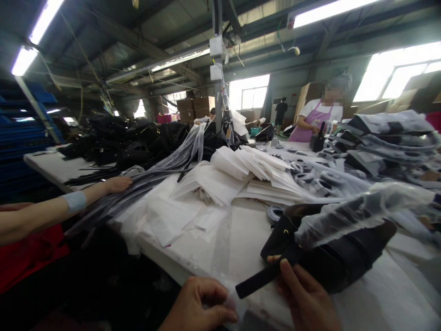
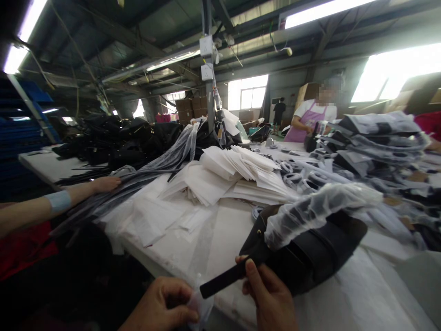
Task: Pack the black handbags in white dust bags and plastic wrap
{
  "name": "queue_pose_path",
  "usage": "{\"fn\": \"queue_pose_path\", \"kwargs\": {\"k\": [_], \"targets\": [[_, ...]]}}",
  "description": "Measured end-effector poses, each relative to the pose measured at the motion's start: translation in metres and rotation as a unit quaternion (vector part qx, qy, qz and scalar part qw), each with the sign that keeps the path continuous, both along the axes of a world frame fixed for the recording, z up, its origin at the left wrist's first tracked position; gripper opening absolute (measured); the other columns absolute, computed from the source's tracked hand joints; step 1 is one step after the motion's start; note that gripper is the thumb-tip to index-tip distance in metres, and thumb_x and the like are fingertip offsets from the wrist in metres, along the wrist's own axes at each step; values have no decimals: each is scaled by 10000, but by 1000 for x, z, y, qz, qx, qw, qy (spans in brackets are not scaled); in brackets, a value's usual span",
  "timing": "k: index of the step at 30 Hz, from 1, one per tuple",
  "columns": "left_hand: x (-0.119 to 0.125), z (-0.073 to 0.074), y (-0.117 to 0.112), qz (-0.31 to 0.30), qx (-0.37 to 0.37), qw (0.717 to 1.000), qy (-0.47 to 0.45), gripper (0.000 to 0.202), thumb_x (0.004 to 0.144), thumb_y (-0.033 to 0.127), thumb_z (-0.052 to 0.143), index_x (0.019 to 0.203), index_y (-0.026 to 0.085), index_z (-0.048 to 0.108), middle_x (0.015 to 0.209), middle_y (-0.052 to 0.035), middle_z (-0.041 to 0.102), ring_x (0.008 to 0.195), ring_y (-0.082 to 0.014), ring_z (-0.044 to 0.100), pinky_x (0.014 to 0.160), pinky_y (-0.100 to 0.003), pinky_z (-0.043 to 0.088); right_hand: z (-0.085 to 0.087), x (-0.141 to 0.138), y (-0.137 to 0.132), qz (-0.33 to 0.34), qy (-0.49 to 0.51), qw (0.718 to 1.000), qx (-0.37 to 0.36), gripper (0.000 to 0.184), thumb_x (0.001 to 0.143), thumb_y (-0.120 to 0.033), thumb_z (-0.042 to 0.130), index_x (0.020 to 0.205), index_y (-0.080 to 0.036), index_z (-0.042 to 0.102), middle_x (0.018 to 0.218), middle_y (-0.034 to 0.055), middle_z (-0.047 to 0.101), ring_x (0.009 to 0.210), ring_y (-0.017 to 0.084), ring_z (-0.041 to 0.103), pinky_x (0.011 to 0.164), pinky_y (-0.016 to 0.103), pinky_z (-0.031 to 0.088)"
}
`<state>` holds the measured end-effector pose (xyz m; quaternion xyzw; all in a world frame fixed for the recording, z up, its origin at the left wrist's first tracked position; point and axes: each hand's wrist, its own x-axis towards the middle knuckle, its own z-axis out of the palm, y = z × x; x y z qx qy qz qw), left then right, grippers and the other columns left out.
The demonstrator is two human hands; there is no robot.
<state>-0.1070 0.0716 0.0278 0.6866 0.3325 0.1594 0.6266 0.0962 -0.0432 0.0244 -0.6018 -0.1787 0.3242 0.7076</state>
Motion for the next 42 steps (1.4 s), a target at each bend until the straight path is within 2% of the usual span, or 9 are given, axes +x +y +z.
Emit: {"fn": "queue_pose_path", "kwargs": {"k": [4,7,12,16,23,28,31,34,42], "targets": [[3,7,-1,8,7,1000,6,101,610,247,809,670,167,796,633,-8,707,643,-150,605,619,-224,418,-2,3,-4,17,-50,998,-41,553,648,-658,799,941,-190,826,892,66,743,663,153,545,625,221,492],[2,8,-2,11,29,999,23,101,612,254,806,657,165,791,611,-4,687,638,-148,591,609,-224,410,-3,5,-7,11,-91,994,-67,566,676,-678,764,962,-193,822,817,47,726,664,160,556,645,228,484],[0,7,-1,-14,52,998,25,110,647,267,806,709,176,806,669,-10,721,683,-162,618,645,-228,429,-7,4,-6,-23,-100,993,-52,562,676,-671,762,966,-192,818,798,44,714,614,156,533,584,245,469],[-1,8,-1,-5,89,995,45,111,643,272,822,693,176,804,656,-4,723,681,-163,621,653,-228,431,-7,3,-5,-24,-99,993,-60,571,679,-675,757,974,-190,819,782,49,706,622,161,544,588,244,479],[0,7,-1,-20,76,996,34,180,676,351,805,731,180,810,688,-14,743,708,-186,658,666,-236,487,-3,3,-6,-14,-102,993,-62,578,681,-682,749,960,-181,822,837,69,722,661,180,571,630,255,500],[-1,6,-1,-13,83,995,45,118,655,287,811,717,185,810,699,-14,751,716,-189,662,673,-236,475,-6,3,-8,-10,-107,992,-62,551,697,-672,745,978,-204,819,753,35,694,639,159,551,625,235,478],[-1,7,-2,-9,82,995,53,100,646,265,813,711,188,811,693,-11,752,710,-183,658,667,-233,452,-6,3,-8,-7,-100,993,-61,548,692,-674,749,973,-208,821,781,40,703,670,163,554,634,230,475],[0,10,-1,1,83,995,50,69,634,242,808,677,188,806,667,-6,741,696,-172,642,666,-229,438,-1,2,-7,3,-97,993,-66,557,684,-684,746,958,-205,823,824,45,713,672,163,549,649,235,477],[4,8,-1,-1,63,997,38,95,660,209,754,733,200,814,709,4,759,732,-176,662,683,-214,449,8,0,-8,2,-92,993,-70,552,688,-678,743,932,-189,820,679,17,649,616,154,522,620,250,436]]}}
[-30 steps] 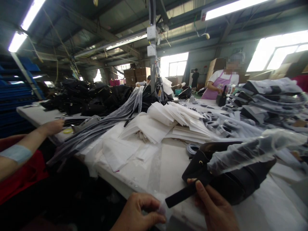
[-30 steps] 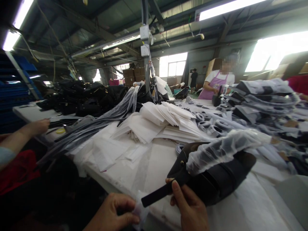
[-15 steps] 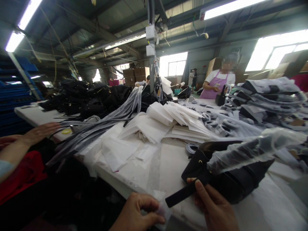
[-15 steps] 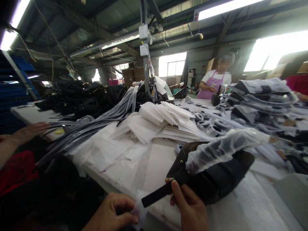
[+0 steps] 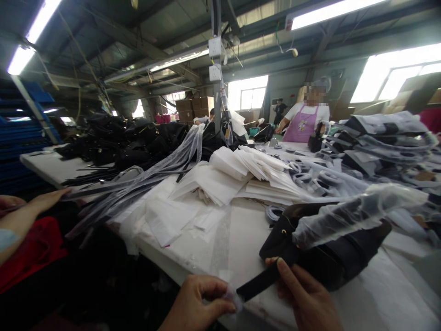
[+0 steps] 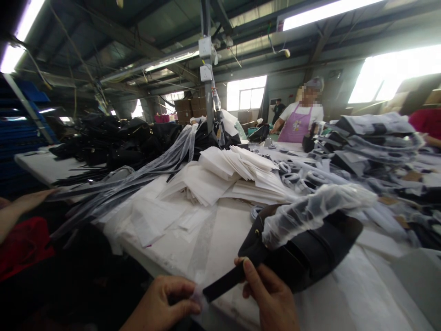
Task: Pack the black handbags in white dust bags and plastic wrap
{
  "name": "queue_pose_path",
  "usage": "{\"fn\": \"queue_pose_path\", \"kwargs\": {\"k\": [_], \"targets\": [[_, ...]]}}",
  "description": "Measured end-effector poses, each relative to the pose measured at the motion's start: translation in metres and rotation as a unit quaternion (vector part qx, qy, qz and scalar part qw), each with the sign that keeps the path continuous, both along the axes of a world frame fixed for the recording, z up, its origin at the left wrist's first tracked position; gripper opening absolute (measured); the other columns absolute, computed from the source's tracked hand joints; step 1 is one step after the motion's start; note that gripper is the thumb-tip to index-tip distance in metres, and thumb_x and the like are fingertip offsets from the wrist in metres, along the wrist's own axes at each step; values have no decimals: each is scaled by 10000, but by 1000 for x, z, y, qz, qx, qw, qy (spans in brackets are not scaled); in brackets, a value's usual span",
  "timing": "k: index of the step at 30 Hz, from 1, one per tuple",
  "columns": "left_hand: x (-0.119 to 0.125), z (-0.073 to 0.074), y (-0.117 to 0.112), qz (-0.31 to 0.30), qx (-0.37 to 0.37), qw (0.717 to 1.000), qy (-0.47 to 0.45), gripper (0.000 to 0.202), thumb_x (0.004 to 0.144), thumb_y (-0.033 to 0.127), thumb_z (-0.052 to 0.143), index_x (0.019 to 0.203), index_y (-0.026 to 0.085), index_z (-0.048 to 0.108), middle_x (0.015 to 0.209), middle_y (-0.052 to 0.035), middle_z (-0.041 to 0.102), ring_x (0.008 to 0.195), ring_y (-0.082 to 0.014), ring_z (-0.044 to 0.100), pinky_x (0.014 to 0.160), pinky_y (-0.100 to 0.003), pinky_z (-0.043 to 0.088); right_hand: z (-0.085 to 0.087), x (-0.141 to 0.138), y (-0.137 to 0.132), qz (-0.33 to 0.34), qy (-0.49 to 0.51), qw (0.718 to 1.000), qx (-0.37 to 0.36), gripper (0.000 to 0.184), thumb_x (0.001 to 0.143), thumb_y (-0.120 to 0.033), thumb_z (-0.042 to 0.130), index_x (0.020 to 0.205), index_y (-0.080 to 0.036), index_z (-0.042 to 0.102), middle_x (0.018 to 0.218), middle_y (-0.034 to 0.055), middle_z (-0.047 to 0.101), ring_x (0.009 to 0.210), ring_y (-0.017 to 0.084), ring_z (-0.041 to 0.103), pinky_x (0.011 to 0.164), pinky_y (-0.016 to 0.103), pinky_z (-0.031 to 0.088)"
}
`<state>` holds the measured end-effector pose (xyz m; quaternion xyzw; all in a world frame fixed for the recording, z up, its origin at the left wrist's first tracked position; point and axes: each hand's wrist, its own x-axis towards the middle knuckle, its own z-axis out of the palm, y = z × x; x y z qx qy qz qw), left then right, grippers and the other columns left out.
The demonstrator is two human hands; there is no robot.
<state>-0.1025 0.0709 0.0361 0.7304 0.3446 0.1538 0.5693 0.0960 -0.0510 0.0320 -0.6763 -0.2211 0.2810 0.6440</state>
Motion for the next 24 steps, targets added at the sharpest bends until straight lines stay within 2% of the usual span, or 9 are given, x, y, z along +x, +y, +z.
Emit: {"fn": "queue_pose_path", "kwargs": {"k": [6,11,17,20,24], "targets": [[2,11,-7,-34,61,997,39,96,703,213,758,777,219,819,763,18,778,758,-175,680,688,-212,433,2,3,0,3,-3,1000,6,567,685,-677,743,946,-179,816,592,7,595,608,172,531,540,255,409],[1,16,-8,-17,57,997,50,87,657,254,817,728,202,815,725,-4,770,738,-190,674,661,-232,421,7,0,0,-23,-1,999,25,587,664,-685,754,939,-171,818,606,15,621,566,166,525,499,259,407],[0,10,-5,-9,60,997,40,120,626,276,856,701,196,807,711,-10,764,720,-184,667,660,-233,423,-1,1,0,-18,-11,999,31,541,686,-655,757,943,-184,823,692,40,672,630,180,562,594,258,469],[1,12,-5,-14,59,997,37,108,633,265,853,705,199,807,724,-11,770,742,-189,679,680,-234,432,-4,3,-1,-5,-11,1000,19,536,706,-660,742,970,-201,820,772,41,697,650,166,549,627,249,464],[1,15,-5,-11,65,997,45,112,636,272,849,710,198,808,719,-10,768,733,-184,670,665,-231,425,-4,4,-3,3,-23,1000,-4,560,711,-693,717,973,-209,820,757,34,693,658,167,549,652,254,456]]}}
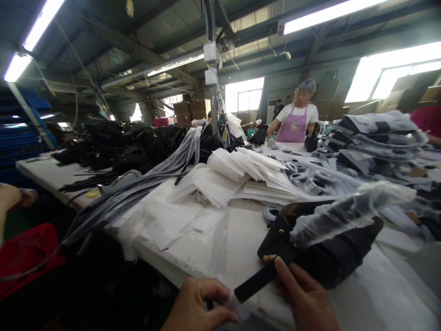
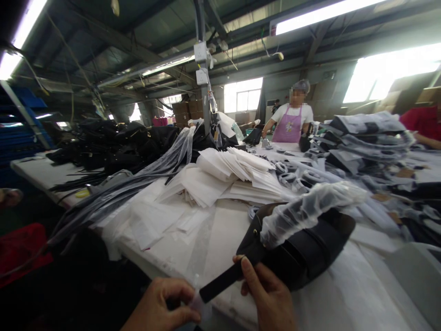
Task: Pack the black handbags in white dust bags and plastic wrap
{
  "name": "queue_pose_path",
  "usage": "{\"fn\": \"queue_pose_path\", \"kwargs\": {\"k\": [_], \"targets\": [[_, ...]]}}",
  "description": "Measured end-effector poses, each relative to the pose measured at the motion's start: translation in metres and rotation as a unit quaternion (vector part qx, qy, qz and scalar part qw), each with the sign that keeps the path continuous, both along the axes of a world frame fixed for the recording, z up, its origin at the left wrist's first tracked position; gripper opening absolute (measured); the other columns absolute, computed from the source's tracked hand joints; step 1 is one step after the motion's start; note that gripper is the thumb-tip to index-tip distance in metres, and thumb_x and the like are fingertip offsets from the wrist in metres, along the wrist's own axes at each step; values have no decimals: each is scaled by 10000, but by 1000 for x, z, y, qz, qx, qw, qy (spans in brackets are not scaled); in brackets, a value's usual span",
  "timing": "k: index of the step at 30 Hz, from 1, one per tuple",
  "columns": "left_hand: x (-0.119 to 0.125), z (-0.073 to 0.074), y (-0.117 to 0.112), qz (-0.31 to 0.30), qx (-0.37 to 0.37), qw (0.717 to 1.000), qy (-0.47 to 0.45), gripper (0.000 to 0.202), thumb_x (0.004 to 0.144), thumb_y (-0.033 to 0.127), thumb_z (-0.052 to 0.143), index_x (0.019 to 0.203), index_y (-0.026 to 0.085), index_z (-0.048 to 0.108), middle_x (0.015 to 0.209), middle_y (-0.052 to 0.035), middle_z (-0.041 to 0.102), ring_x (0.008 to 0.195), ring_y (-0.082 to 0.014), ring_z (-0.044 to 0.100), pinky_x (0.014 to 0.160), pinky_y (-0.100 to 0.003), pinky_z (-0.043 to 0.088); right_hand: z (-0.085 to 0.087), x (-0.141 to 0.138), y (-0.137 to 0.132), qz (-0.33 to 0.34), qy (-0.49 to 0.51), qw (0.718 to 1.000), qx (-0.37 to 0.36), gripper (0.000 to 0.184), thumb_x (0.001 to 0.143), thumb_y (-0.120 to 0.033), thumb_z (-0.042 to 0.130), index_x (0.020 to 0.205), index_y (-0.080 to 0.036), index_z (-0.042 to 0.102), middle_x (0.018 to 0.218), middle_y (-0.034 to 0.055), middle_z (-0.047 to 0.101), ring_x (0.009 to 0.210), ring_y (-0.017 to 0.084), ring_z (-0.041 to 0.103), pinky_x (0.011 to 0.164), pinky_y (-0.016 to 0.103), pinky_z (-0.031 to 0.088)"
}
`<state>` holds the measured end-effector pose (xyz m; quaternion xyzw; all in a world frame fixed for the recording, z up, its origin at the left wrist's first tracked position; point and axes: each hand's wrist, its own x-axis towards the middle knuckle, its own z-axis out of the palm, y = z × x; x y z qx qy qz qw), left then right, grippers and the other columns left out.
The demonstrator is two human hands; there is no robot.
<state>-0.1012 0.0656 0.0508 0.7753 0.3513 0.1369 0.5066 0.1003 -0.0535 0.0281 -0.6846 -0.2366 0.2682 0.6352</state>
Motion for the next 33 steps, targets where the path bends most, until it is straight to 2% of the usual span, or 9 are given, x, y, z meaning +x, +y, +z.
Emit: {"fn": "queue_pose_path", "kwargs": {"k": [8,12,14,18,21,24,27,30,33], "targets": [[5,-4,0,23,-33,999,-34,95,653,247,806,728,188,805,693,-6,756,676,-162,634,627,-223,416,12,-4,-1,27,-9,1000,-10,561,688,-709,709,901,-204,830,632,21,653,598,178,549,640,271,473],[16,2,-3,3,-61,997,-47,127,721,280,750,780,179,801,754,-19,772,741,-183,673,662,-228,449,13,-4,1,24,-3,1000,-14,538,673,-685,731,901,-209,831,761,45,733,701,217,613,678,267,500],[26,6,-4,-2,-71,996,-54,180,759,326,722,778,161,792,738,-30,765,731,-185,676,658,-233,458,14,-4,2,40,10,999,-14,527,669,-671,743,901,-206,830,846,58,759,804,249,650,732,275,517],[51,11,-4,-7,-77,993,-85,335,776,450,715,802,123,780,672,-43,733,610,-158,627,544,-230,403,17,-4,3,83,40,996,13,485,677,-645,764,874,-206,825,860,59,765,964,299,678,835,298,530],[74,15,-2,-32,-78,988,-131,386,784,490,720,815,110,781,727,-73,757,639,-172,651,569,-241,428,15,-3,1,98,70,992,35,501,728,-671,720,876,-202,817,849,57,765,918,291,697,868,335,540],[97,21,0,-57,-84,982,-157,414,780,511,723,831,105,784,789,-97,775,717,-212,694,638,-267,489,11,-1,-1,78,112,987,82,587,767,-735,638,868,-183,809,861,83,764,871,292,713,878,386,551],[116,26,1,-74,-81,980,-168,422,787,513,713,841,100,780,781,-88,770,717,-211,693,644,-269,501,7,2,-5,42,111,987,105,609,770,-745,623,877,-174,806,857,100,765,834,290,726,822,389,576],[128,29,0,-80,-63,980,-172,394,807,491,693,830,107,778,733,-61,751,677,-189,665,613,-257,480,7,5,-9,19,50,995,84,586,732,-720,679,901,-174,809,829,92,768,720,272,721,698,361,606],[134,31,-1,-69,-19,981,-181,307,822,434,692,844,145,793,786,-43,757,762,-195,662,682,-262,473,9,8,-12,-10,9,998,63,556,711,-695,712,897,-180,814,783,75,765,668,262,715,624,327,611]]}}
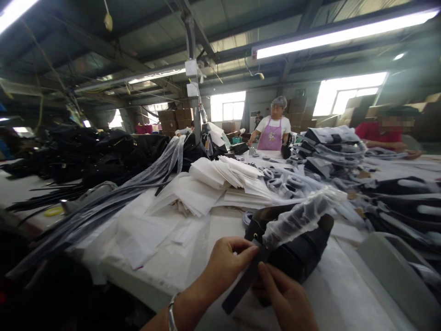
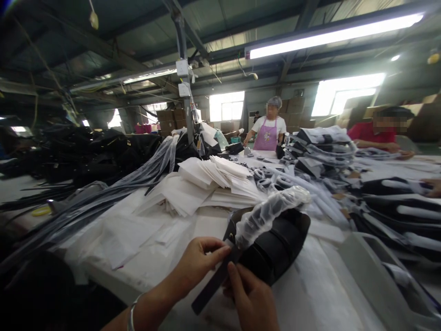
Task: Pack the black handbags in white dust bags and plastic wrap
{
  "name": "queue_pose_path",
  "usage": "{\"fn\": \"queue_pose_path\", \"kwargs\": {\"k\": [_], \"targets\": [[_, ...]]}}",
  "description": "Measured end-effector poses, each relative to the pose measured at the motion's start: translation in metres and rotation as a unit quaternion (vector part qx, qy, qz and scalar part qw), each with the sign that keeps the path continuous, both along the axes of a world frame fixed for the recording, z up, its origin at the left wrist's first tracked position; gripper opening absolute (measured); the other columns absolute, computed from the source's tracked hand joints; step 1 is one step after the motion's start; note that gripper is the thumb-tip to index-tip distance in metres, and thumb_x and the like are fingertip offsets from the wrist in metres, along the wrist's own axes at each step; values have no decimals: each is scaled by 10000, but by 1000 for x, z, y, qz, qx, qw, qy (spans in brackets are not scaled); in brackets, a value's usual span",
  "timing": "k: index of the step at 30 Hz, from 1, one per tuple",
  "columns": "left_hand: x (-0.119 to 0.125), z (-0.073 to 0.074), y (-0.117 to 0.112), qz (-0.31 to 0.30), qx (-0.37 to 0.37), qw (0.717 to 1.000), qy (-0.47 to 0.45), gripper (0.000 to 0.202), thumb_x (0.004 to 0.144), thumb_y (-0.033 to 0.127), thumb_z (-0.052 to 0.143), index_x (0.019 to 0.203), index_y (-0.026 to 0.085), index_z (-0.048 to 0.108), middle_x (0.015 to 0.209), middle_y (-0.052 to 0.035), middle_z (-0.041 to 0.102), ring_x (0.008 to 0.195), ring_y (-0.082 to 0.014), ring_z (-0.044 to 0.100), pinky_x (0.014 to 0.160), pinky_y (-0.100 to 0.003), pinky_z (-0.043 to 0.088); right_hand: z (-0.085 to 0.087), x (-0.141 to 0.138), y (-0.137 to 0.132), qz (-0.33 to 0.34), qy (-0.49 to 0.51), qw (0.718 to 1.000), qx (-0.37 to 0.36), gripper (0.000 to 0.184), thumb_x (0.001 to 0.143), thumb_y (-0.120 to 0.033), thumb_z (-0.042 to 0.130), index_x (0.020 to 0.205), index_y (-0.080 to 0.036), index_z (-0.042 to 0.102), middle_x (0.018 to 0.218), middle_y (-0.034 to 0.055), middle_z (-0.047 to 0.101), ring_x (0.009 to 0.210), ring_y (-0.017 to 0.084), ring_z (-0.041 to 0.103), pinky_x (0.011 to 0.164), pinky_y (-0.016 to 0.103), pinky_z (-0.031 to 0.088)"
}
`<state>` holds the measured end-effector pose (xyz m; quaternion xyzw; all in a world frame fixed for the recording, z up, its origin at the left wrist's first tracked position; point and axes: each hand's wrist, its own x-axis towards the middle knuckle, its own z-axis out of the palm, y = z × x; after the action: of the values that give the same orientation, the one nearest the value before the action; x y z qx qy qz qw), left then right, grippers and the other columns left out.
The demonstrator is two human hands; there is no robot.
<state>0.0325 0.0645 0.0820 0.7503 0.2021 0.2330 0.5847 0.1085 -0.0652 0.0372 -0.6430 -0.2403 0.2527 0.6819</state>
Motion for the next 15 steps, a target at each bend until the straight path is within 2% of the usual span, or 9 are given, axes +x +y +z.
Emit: {"fn": "queue_pose_path", "kwargs": {"k": [3,7,10,15], "targets": [[3,3,1,24,33,999,-21,233,823,385,705,855,176,802,859,-39,760,857,-204,659,774,-267,460,3,2,2,-11,-9,1000,-17,545,705,-695,712,868,-184,808,732,63,750,706,273,717,588,297,592],[2,-1,4,25,19,999,-37,266,843,408,691,919,173,790,883,-47,755,848,-198,657,760,-266,467,5,4,7,-18,-40,997,-67,525,741,-692,680,803,-181,785,636,31,699,641,225,657,551,253,503],[-7,-14,2,44,-11,998,-39,389,897,495,603,1038,157,732,908,-59,741,831,-196,650,715,-271,476,5,4,9,-19,-46,995,-92,517,731,-685,692,716,-172,753,596,11,639,590,179,569,526,238,429],[-23,-47,-9,68,-63,995,-29,438,823,563,670,918,135,664,850,-70,710,822,-211,643,712,-280,474,2,-2,14,-43,-35,996,-66,501,718,-654,721,612,-166,680,572,-6,559,574,148,479,518,237,371]]}}
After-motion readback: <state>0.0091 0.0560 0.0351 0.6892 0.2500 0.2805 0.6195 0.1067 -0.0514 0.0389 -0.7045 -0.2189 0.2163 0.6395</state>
